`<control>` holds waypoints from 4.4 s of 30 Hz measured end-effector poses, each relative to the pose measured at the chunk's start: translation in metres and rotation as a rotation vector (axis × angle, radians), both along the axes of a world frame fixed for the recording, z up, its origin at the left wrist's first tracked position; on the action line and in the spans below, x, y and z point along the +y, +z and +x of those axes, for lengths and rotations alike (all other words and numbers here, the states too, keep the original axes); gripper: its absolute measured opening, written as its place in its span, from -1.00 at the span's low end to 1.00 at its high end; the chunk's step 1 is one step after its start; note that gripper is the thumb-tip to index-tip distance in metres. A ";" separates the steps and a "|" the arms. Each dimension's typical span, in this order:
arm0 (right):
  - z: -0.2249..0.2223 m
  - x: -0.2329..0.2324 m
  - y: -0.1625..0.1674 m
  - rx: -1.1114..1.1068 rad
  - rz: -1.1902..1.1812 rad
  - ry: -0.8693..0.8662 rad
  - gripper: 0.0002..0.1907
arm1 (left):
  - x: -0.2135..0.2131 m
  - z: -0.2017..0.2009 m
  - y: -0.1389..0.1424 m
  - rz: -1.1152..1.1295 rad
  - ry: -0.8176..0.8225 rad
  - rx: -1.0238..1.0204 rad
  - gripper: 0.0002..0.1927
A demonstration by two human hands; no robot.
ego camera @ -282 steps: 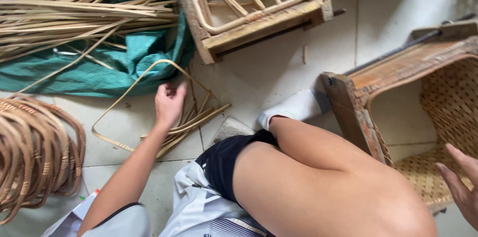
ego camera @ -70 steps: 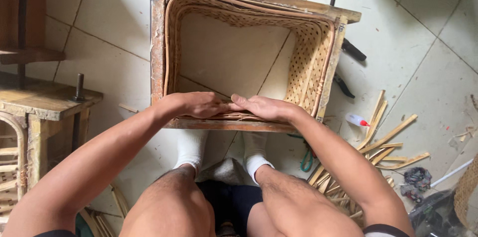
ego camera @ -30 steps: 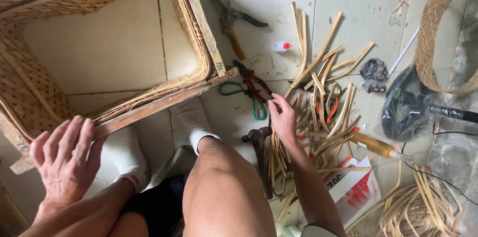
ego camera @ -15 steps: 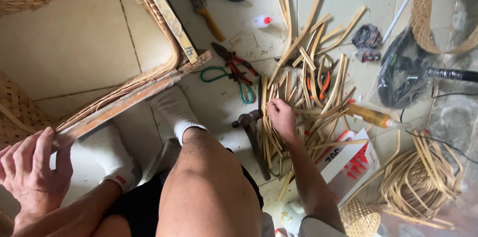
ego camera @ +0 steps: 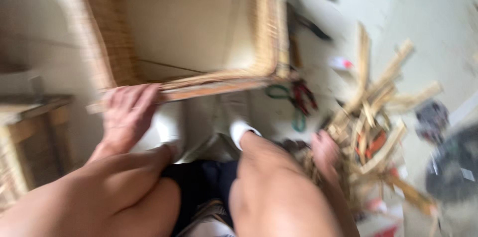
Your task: The person sits on the floor weaving a woven bamboo basket on a wooden mold. They press and tuck woven cane panels around the mold, fit a bent rim strip around the top edge, trim excess material with scissors, and press the rim into place along the basket edge.
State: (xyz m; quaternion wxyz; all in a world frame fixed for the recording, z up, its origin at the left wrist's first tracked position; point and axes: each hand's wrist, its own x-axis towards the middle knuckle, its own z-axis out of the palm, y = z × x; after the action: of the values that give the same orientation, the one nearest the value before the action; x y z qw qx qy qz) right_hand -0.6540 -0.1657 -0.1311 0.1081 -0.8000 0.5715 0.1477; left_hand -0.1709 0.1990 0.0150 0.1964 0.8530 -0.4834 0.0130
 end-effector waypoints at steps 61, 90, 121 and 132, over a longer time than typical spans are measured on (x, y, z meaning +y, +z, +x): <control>0.191 0.024 0.210 -0.374 -0.064 0.424 -0.53 | -0.105 0.027 -0.004 -0.099 -0.430 0.416 -0.61; 0.114 0.004 0.008 -0.146 -0.053 0.172 -0.55 | -0.059 0.103 0.020 0.262 0.257 1.147 -0.62; 0.412 0.072 0.225 -0.615 0.489 0.844 -0.69 | -0.133 0.014 0.041 -0.483 0.157 1.643 -0.47; 0.410 -0.001 0.234 -0.408 0.294 1.216 -0.52 | -0.057 0.115 0.006 0.398 -0.111 1.167 -0.61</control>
State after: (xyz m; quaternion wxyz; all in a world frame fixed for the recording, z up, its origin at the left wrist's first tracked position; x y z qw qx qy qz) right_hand -0.2442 -0.1670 0.1028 0.2196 -0.9692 -0.0404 0.1041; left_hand -0.0562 0.1416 0.0207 0.2661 0.7134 -0.3330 -0.5563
